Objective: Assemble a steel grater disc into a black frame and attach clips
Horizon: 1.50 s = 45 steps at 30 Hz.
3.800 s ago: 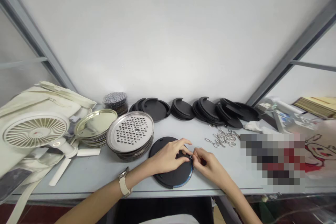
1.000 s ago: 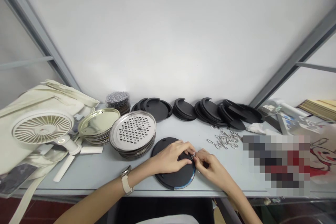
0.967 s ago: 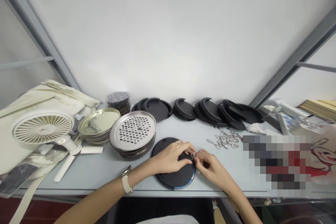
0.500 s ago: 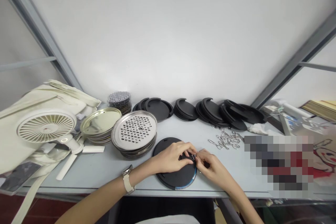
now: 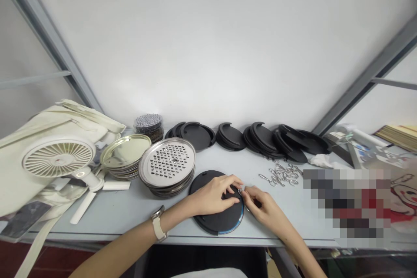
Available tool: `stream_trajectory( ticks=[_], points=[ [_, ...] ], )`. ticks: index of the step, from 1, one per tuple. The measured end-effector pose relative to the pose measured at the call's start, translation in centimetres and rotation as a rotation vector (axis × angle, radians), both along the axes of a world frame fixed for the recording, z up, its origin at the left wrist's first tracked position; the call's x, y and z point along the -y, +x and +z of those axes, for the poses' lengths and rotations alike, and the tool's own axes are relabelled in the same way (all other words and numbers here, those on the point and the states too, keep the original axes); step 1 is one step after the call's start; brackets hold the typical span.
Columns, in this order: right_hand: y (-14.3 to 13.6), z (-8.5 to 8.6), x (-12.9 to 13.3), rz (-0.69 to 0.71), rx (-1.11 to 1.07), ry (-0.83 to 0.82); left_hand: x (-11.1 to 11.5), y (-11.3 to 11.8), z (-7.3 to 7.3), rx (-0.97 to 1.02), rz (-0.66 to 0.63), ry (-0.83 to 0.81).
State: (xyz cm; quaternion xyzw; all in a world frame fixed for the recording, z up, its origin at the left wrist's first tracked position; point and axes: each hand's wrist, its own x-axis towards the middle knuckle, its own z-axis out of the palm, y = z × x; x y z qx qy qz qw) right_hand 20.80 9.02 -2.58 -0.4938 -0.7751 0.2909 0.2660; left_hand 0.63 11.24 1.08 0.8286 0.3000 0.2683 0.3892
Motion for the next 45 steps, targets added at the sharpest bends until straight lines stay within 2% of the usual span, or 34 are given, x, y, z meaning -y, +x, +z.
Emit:
stream_trajectory(
  ticks=[11, 21, 45],
  points=[
    [-0.02, 0.27, 0.08, 0.076, -0.038, 0.008, -0.03, 0.08, 0.05, 0.006, -0.021, 0.019],
    [0.08, 0.69, 0.37, 0.071, -0.012, -0.013, -0.01, 0.17, 0.32, 0.012, -0.027, -0.004],
    [0.14, 0.01, 0.03, 0.068, -0.027, -0.019, -0.24, 0.03, -0.23, 0.024, -0.041, -0.020]
  ],
)
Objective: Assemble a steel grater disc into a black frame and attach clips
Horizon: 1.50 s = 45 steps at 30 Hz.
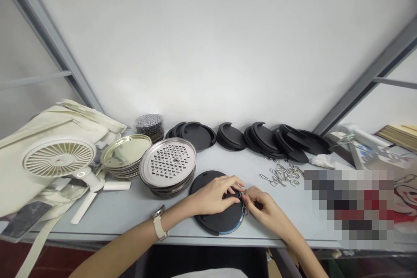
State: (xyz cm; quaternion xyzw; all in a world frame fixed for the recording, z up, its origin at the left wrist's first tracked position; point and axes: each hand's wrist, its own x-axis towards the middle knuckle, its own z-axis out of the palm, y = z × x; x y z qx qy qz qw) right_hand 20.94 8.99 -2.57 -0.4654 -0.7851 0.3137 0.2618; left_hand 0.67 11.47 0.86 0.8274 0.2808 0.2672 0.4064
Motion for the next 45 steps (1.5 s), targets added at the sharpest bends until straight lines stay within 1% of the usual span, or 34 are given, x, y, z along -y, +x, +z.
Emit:
stream_trajectory(
  ticks=[11, 20, 27, 33, 39, 45],
  points=[
    [-0.10, 0.14, 0.00, -0.045, -0.024, -0.003, 0.03, 0.01, 0.25, 0.005, 0.016, -0.026],
    [-0.10, -0.04, -0.04, -0.040, -0.005, 0.022, -0.02, -0.04, 0.25, 0.021, 0.014, -0.034],
    [-0.04, -0.30, -0.12, -0.048, 0.007, 0.009, -0.04, 0.05, 0.25, 0.052, 0.011, -0.084],
    [-0.07, -0.30, -0.12, -0.045, 0.000, 0.003, 0.18, 0.06, 0.31, 0.045, 0.017, -0.109],
    [-0.17, -0.04, -0.07, -0.043, 0.005, 0.018, 0.37, 0.08, 0.48, 0.005, 0.032, -0.081],
    [-0.19, -0.05, -0.03, -0.058, -0.007, 0.019, 0.32, 0.09, 0.39, 0.003, 0.009, -0.093]
  ],
)
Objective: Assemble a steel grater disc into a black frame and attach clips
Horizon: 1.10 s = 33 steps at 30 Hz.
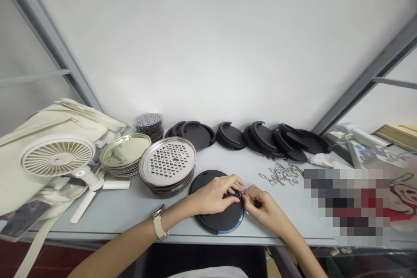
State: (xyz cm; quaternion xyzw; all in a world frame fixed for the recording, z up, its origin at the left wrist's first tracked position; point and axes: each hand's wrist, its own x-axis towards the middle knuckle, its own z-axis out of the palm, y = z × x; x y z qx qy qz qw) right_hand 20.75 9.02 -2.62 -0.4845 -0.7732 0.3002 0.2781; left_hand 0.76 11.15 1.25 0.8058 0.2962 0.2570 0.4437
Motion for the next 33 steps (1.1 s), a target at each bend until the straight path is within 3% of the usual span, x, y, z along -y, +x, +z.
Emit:
stream_trajectory(
  ticks=[16, 22, 33],
  points=[
    [0.20, -0.14, -0.04, -0.013, 0.014, 0.004, -0.02, 0.03, 0.14, -0.002, 0.033, -0.016],
    [-0.14, -0.05, -0.08, -0.075, -0.014, -0.011, 0.04, -0.02, 0.50, -0.053, 0.081, 0.040],
    [-0.30, 0.49, 0.21, 0.002, 0.028, 0.021, 0.11, 0.01, 0.29, -0.044, 0.101, 0.069]
  ],
)
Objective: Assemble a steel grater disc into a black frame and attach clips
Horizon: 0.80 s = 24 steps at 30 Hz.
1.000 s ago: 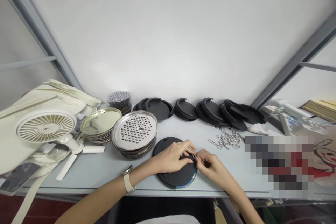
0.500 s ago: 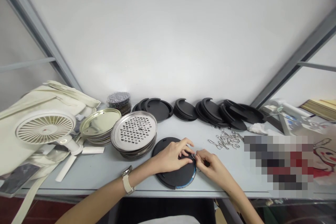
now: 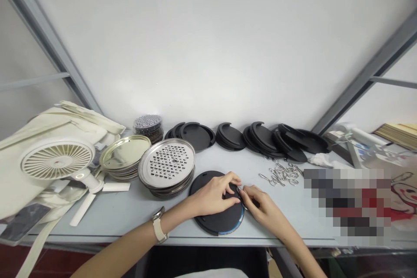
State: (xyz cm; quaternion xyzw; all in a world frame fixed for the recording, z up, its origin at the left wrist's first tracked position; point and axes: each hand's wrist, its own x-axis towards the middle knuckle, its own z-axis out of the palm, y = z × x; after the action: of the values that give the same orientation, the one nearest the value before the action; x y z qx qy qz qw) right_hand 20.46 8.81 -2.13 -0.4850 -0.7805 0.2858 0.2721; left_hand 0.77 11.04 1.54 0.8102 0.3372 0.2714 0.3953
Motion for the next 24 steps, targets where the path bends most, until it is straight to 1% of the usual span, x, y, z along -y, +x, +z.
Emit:
stream_trajectory(
  ticks=[5, 13, 18, 24],
  points=[
    [0.23, -0.33, -0.12, 0.047, 0.027, 0.013, -0.04, -0.05, -0.02, 0.009, -0.042, -0.008],
    [0.29, -0.56, -0.23, 0.019, 0.029, 0.009, -0.14, 0.01, -0.14, 0.032, -0.065, -0.040],
    [0.30, -0.62, -0.18, 0.011, 0.018, 0.005, -0.23, -0.03, -0.28, 0.042, -0.089, -0.029],
    [0.31, -0.63, -0.19, 0.017, 0.011, 0.002, -0.31, -0.04, -0.17, 0.057, -0.080, -0.058]
  ],
)
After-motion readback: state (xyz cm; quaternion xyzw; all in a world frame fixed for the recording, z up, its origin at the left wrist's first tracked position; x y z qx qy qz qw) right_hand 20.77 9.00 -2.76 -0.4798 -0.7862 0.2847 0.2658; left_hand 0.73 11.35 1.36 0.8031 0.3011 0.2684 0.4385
